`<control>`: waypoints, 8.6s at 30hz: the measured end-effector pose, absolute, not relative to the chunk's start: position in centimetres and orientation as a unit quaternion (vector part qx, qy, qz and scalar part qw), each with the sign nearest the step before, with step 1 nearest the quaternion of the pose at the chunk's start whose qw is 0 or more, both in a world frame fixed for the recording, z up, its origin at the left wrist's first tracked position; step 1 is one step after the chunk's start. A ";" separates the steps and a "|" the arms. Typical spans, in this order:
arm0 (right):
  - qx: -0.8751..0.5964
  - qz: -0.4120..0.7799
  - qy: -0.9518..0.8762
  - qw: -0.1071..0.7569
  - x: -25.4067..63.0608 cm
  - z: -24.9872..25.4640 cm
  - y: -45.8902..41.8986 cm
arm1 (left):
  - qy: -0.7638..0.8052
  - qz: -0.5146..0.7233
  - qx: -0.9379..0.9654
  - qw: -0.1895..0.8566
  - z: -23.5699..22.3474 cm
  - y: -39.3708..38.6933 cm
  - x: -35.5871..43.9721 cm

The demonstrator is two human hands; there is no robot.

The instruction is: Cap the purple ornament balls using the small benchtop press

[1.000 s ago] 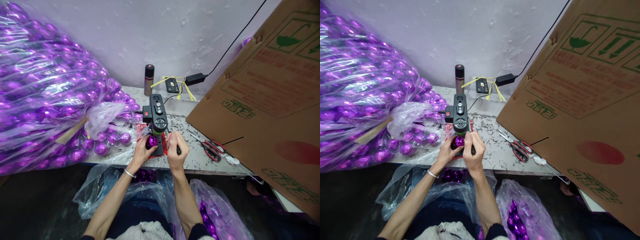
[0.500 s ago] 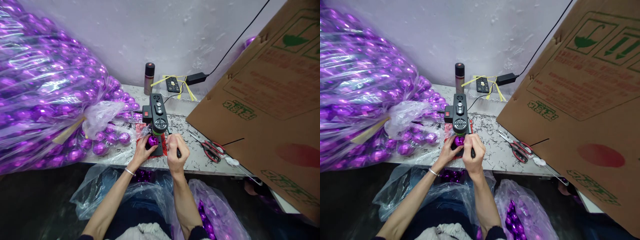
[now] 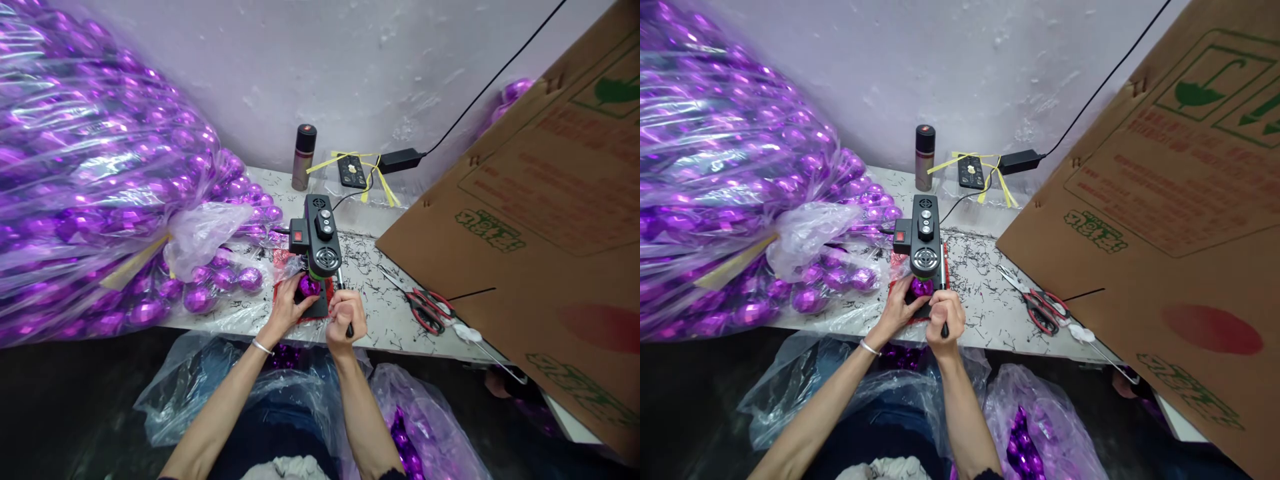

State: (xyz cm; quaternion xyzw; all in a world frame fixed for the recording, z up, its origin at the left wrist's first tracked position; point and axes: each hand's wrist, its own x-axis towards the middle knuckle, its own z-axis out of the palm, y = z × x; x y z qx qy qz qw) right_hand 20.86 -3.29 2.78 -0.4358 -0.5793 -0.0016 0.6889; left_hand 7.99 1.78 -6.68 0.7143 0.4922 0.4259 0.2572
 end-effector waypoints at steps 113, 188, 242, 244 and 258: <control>-0.431 -0.017 -0.615 0.660 21.5 5.6 -3.2 | 0.503 0.381 0.748 0.208 -3.7 2.3 7.2; -0.437 0.011 -0.593 0.676 21.1 5.7 -2.9 | 0.712 0.189 0.663 0.137 0.9 11.9 -6.1; -0.431 -0.009 -0.633 0.643 21.7 7.4 -3.2 | 0.529 0.370 0.739 0.195 -4.8 1.9 7.6; -0.436 -0.010 -0.633 0.639 21.8 7.4 -3.2 | 0.530 0.385 0.728 0.204 -5.2 2.1 8.2; -0.424 -0.008 -0.620 0.660 21.7 4.6 -3.2 | 0.501 0.439 0.720 0.195 -6.6 1.2 8.6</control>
